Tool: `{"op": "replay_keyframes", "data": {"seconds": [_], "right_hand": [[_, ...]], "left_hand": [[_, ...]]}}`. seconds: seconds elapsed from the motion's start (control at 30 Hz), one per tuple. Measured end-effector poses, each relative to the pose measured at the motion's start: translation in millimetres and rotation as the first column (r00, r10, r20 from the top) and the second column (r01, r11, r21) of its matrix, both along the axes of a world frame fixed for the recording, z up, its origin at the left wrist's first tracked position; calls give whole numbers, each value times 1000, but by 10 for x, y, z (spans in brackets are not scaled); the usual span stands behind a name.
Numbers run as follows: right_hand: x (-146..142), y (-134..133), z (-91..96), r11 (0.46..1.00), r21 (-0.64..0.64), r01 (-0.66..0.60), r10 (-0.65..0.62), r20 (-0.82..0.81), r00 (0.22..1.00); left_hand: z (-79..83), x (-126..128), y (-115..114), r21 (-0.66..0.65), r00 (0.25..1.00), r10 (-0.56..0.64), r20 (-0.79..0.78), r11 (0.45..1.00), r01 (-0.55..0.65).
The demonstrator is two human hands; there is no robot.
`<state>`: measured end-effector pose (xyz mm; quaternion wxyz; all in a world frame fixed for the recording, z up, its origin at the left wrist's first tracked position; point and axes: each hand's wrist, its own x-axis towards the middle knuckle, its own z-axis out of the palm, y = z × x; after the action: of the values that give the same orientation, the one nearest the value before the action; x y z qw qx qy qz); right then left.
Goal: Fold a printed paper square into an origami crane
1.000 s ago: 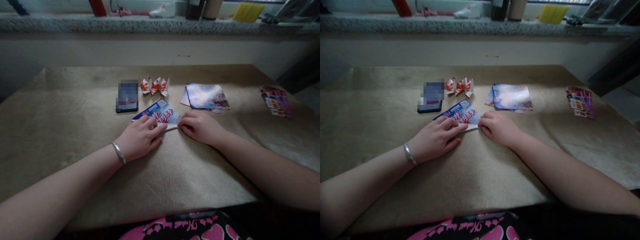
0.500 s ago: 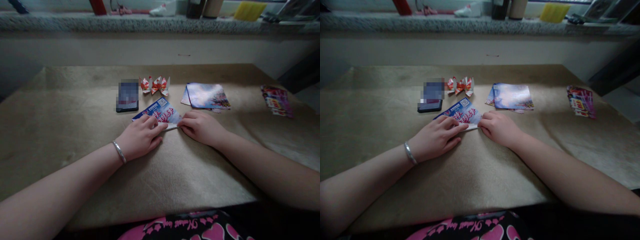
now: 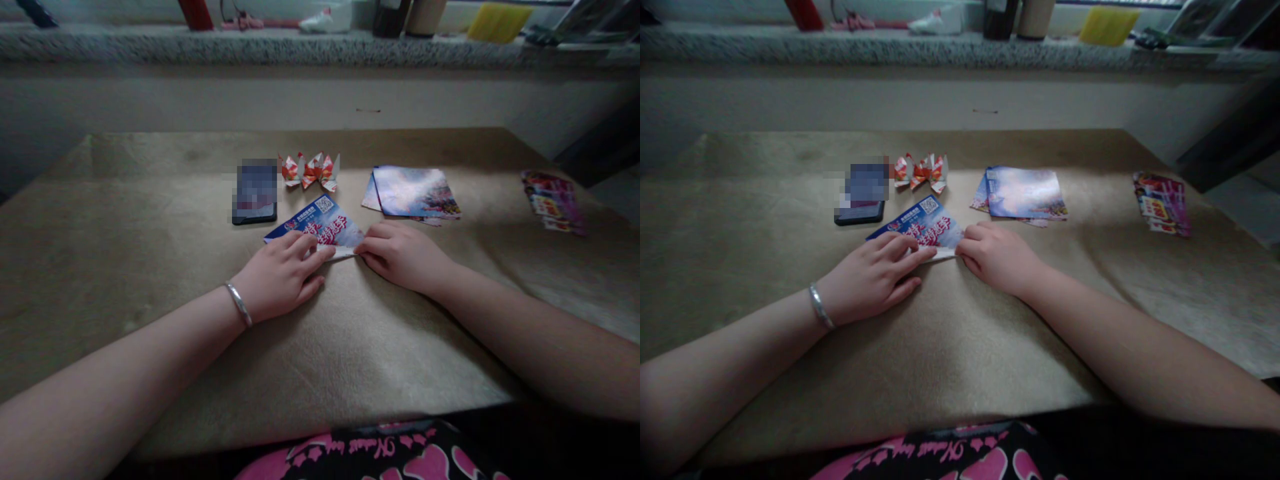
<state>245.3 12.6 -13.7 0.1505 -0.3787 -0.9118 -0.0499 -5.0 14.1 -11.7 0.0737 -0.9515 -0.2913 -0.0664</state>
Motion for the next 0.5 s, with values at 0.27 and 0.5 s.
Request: {"op": "replay_keyframes", "data": {"seconds": [0.27,0.5], "right_hand": [[-3,1,2,1000,-16,10,-10,2,1000],[1,1,-4,1000,-15,13,-13,9,1000]], "left_hand": [[8,7,-2,9,1000,3,-19,1000,-3],[0,4,-3,8,1000,10,-13,1000,-10]]}}
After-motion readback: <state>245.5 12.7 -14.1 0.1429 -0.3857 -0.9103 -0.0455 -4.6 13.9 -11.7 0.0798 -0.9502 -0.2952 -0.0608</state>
